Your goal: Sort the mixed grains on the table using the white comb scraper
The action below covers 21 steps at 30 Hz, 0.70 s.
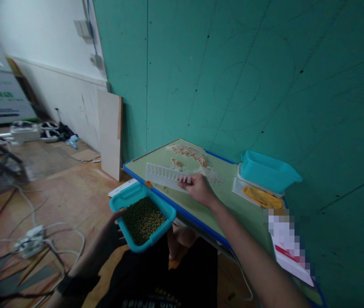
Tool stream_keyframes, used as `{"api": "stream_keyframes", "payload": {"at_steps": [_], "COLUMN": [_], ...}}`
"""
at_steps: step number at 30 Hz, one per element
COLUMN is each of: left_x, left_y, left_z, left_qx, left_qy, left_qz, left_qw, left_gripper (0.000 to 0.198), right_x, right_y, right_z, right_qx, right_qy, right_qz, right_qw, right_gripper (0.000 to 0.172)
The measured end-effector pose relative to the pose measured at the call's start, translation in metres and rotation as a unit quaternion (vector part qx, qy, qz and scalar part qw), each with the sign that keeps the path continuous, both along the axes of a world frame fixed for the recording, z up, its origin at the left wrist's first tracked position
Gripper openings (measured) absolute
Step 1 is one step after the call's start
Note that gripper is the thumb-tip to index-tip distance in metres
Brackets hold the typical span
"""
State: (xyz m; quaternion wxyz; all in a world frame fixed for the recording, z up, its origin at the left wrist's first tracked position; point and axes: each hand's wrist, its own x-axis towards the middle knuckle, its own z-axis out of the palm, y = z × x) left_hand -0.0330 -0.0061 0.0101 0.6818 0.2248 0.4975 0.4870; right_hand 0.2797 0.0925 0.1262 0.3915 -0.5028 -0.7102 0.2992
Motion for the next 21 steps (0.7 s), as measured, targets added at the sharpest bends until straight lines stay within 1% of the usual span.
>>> {"api": "stream_keyframes", "payload": {"at_steps": [2,7,10,12,16,21], "left_x": [0.002,0.006,0.007,0.007,0.012,0.024], "left_y": [-0.001,-0.002,-0.005,-0.007,-0.011,-0.016], "left_z": [0.003,0.008,0.008,0.008,0.009,0.015], "left_qx": [-0.002,-0.007,-0.005,-0.002,0.007,0.005], "left_qy": [0.017,0.012,0.005,0.002,0.002,-0.029], "left_qz": [0.014,0.016,0.006,-0.015,-0.028,-0.032], "left_qw": [1.000,1.000,1.000,1.000,1.000,0.999], "left_gripper": [0.089,0.092,0.091,0.093,0.093,0.085], "right_x": [-0.002,0.003,0.011,0.018,0.028,0.027], "right_y": [-0.002,-0.015,-0.027,-0.038,-0.069,-0.119], "right_z": [-0.001,0.002,0.005,0.007,0.009,0.012], "right_qx": [0.005,0.022,0.020,0.020,0.033,0.066], "right_qy": [-0.003,-0.021,-0.035,-0.044,-0.068,-0.118], "right_qz": [0.000,-0.003,-0.006,-0.009,-0.028,-0.067], "right_qw": [1.000,1.000,0.999,0.999,0.997,0.989], "right_gripper": [0.038,0.043,0.044,0.042,0.036,0.030]}}
